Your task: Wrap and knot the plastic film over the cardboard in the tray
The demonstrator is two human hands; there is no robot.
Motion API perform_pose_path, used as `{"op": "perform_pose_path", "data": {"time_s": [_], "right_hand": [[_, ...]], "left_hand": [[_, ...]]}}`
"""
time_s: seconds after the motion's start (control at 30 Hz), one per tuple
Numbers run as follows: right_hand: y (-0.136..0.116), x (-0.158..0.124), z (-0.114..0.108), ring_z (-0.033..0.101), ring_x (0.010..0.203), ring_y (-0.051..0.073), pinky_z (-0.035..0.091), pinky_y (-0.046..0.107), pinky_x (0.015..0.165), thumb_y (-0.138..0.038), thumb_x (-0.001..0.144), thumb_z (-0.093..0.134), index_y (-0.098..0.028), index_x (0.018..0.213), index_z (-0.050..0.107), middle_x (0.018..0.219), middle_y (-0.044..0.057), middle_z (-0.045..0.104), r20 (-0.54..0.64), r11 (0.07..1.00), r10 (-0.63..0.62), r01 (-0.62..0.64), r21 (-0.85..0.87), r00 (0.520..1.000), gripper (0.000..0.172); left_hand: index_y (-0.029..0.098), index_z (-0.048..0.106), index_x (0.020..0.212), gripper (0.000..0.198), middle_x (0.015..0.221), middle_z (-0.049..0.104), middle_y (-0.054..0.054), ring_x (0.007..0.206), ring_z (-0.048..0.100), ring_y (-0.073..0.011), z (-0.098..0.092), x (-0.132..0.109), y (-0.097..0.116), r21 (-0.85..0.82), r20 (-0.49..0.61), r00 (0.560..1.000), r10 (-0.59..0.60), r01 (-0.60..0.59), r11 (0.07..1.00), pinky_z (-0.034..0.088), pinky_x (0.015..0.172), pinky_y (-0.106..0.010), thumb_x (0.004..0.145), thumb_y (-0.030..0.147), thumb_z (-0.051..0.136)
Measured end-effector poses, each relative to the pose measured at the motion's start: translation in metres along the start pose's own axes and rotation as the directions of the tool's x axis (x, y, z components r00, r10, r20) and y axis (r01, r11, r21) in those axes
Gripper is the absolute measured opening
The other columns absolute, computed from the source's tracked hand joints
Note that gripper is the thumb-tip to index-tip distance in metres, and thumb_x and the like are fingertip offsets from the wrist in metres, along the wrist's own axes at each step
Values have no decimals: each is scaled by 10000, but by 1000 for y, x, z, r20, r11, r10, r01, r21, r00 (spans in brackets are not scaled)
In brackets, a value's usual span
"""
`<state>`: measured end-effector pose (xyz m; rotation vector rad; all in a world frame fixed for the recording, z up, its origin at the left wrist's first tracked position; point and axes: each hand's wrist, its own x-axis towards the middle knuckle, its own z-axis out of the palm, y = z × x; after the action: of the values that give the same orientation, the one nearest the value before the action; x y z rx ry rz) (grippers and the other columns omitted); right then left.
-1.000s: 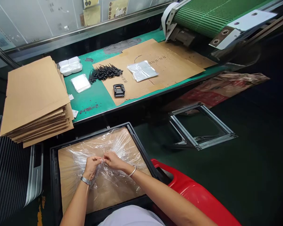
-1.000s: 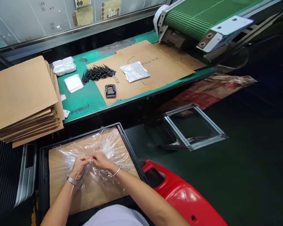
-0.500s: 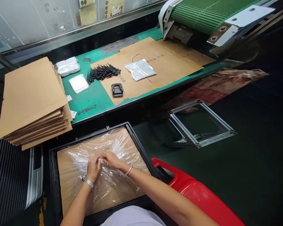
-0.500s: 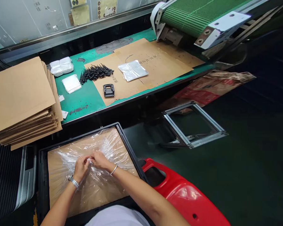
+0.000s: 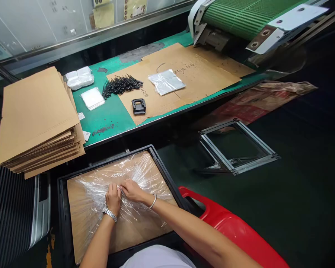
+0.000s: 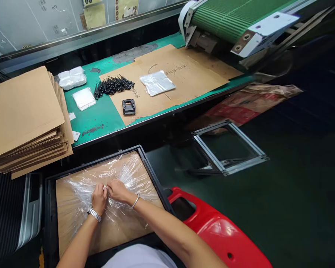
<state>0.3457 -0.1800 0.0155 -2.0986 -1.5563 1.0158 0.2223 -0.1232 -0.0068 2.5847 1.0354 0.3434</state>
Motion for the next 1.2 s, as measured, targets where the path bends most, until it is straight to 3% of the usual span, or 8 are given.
{"op": "perform_pose_path", "data": {"time_s": [0.1,0.2,0.37,0.57,0.83,1.0,1.07,1.2], "right_hand": [[-2,4,-3,560,740,174,371,259,647,-195,860,373,-142,907,616,836,84,651,9,1000,11,-11,23,1000,253],[-3,12,-12,575,856,167,389,244,693,-162,846,394,-200,1112,554,1007,54,641,42,997,-54,52,50,998,313],[-3,24,-30,590,769,169,387,229,643,-117,768,494,-182,978,644,867,49,676,179,982,-191,187,38,965,266],[-4,32,-38,554,672,153,359,231,601,-97,735,519,-146,887,663,788,59,668,261,962,-258,272,-18,930,214],[-1,30,-45,513,604,109,352,194,556,-81,748,510,-107,839,632,703,28,636,263,950,-288,308,-39,921,154],[-9,23,-47,530,823,189,382,274,694,-105,795,445,-89,930,606,890,121,622,190,927,-340,363,-98,921,210],[-10,23,-48,524,872,180,380,261,719,-110,801,458,-107,1008,584,958,115,614,210,914,-371,395,-87,905,243],[-4,26,-46,552,732,136,372,219,642,-120,795,486,-144,883,626,819,51,649,272,915,-360,394,-83,893,167]], "left_hand": [[202,482,679,191,624,514,-21,558,487,-144,6,-3,-2,22,-81,996,23,-21,1000,338,508,-256,834,159,379],[201,493,667,233,603,511,-17,529,480,-133,9,-5,-6,24,-151,988,42,-39,999,341,493,-245,852,174,353],[196,500,654,284,575,511,-9,512,484,-122,10,-7,-9,-5,-220,975,38,-40,999,359,490,-230,879,226,329],[193,505,656,278,583,544,-10,539,516,-115,3,-8,-9,-59,-191,982,16,-28,998,387,522,-222,878,251,346],[195,497,641,285,568,535,4,527,509,-103,-5,-9,-9,-94,-168,986,-1,-15,995,381,522,-210,876,262,352],[193,486,631,298,568,529,-5,533,506,-112,-5,-11,-9,-77,-173,985,1,-14,997,384,524,-217,881,245,334],[189,488,637,298,574,530,-9,538,509,-114,-4,-12,-9,-65,-167,986,0,-11,998,387,525,-220,883,245,330],[180,502,660,292,595,542,-10,560,523,-111,-7,-12,-9,-39,-114,993,24,-29,999,400,549,-220,885,227,321]]}}
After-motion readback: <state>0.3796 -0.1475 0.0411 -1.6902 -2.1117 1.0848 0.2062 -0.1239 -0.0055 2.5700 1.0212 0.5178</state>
